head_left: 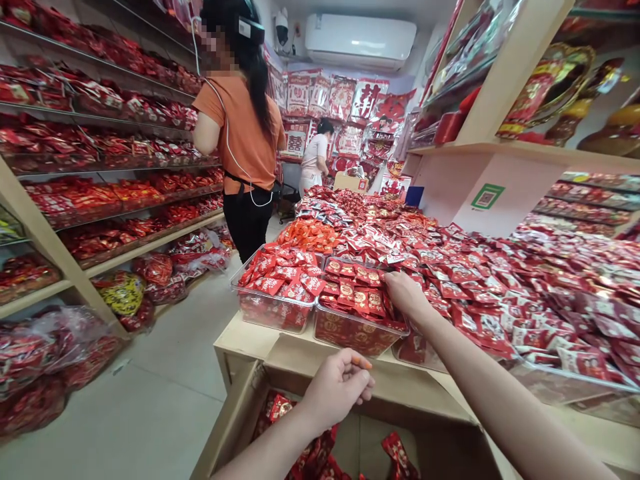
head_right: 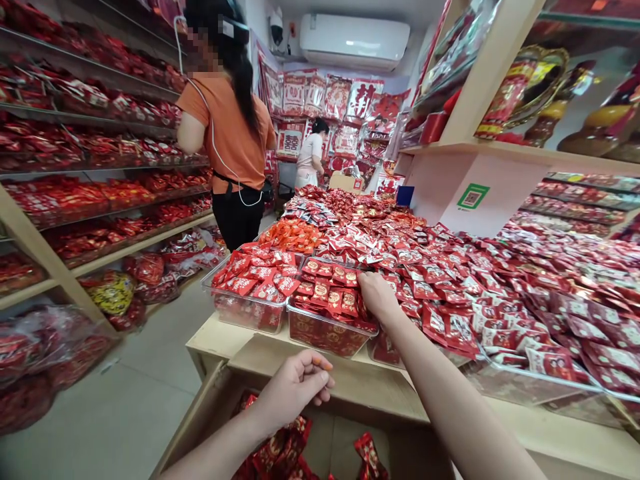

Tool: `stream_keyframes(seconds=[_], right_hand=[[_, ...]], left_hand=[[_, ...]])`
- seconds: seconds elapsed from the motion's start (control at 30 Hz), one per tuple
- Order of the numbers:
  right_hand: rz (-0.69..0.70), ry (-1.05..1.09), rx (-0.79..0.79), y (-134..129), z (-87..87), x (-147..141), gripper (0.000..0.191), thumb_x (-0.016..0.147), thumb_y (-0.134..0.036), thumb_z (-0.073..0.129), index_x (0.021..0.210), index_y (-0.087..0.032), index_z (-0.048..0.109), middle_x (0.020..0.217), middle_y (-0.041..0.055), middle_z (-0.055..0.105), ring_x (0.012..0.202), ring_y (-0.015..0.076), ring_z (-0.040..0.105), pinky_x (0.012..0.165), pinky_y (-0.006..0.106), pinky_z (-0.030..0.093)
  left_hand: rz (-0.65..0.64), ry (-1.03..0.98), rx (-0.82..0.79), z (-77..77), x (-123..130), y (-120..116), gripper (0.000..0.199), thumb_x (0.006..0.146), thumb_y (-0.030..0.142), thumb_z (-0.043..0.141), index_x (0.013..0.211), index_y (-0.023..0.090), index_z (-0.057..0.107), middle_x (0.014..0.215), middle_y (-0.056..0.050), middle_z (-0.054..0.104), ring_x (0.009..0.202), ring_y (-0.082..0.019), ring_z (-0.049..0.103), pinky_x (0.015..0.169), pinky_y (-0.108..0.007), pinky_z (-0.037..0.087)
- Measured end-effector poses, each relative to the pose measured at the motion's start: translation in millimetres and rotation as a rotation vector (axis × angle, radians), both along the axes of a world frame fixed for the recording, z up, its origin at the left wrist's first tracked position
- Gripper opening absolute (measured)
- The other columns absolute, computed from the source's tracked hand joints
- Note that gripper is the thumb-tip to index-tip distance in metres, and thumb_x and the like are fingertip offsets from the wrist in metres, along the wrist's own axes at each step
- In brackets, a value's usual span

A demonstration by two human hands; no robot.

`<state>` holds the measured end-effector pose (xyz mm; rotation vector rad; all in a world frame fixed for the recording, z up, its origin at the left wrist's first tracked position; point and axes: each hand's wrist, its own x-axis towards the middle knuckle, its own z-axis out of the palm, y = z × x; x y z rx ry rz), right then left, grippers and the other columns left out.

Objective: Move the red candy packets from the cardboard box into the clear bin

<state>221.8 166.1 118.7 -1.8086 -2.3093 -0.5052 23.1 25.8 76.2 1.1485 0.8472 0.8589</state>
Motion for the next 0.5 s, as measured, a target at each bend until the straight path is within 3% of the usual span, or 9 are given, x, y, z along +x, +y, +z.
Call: stream_keyframes(seconds=[0.13,0.2,0.3,0.37,0.43,0.5], right_hand=[[-0.027,0.004,-0.041,1,6.1,-2,0.023,0.076,-0.002,0.036,0.075,-0.009,0.058,0.073,0.0117,0.058,0.068,0.0166,0.053,0.06,0.025,0.033],[-0.045,0.015,-0.039,-12,15.1,-5,0.022,0.076,-0.002,0.037,0.075,-0.009,0.058,0.075,0.0129,0.058,0.07,0.0172,0.054,0.062,0.025,0.035],[0.007,0.103,-0.018,-64,27.3,-16,0.018,0.077,-0.012,0.04,0.08,-0.012,0.058,0.081,0.0118,0.057,0.078,0.0183,0.053,0.068,0.026,0.038],[0.16,0.293,-0.063,-115,23.0,-29,0.017,0.077,-0.018,0.041,0.08,-0.016,0.057,0.08,0.008,0.058,0.078,0.0173,0.053,0.07,0.026,0.04],[0.276,0.422,-0.334,-164,0.9,-45,0.015,0.074,-0.017,0.043,0.071,-0.02,0.058,0.071,0.0029,0.059,0.065,0.0147,0.053,0.06,0.024,0.042],[0.384,0.419,-0.736,-197,-37.6,-61,0.018,0.068,-0.012,0.045,0.063,-0.022,0.06,0.058,-0.0011,0.058,0.051,0.0124,0.051,0.047,0.021,0.039]], left_hand=[[-0.038,0.028,0.018,-4.4,-1,2,0.018,0.07,0.027,0.05,0.083,0.014,0.049,0.07,-0.003,0.058,0.056,-0.011,0.055,0.051,-0.023,0.041],[-0.083,0.064,0.052,-5.4,-4,2,0.019,0.071,0.029,0.049,0.084,0.015,0.05,0.07,-0.003,0.059,0.057,-0.011,0.056,0.053,-0.022,0.041],[-0.226,0.233,0.185,-2.5,-11,1,0.021,0.071,0.031,0.05,0.082,0.014,0.057,0.07,-0.003,0.062,0.062,-0.012,0.056,0.057,-0.022,0.04],[-0.341,0.409,0.291,0.6,-17,2,0.024,0.07,0.032,0.05,0.082,0.015,0.062,0.07,-0.002,0.063,0.06,-0.011,0.054,0.054,-0.02,0.038],[-0.495,0.594,0.377,-0.4,-22,2,0.023,0.067,0.032,0.051,0.08,0.019,0.065,0.065,0.001,0.062,0.052,-0.01,0.05,0.048,-0.02,0.035],[-0.652,0.816,0.439,-11.1,-23,0,0.018,0.062,0.028,0.053,0.072,0.022,0.067,0.057,0.002,0.06,0.048,-0.011,0.049,0.046,-0.021,0.034]])
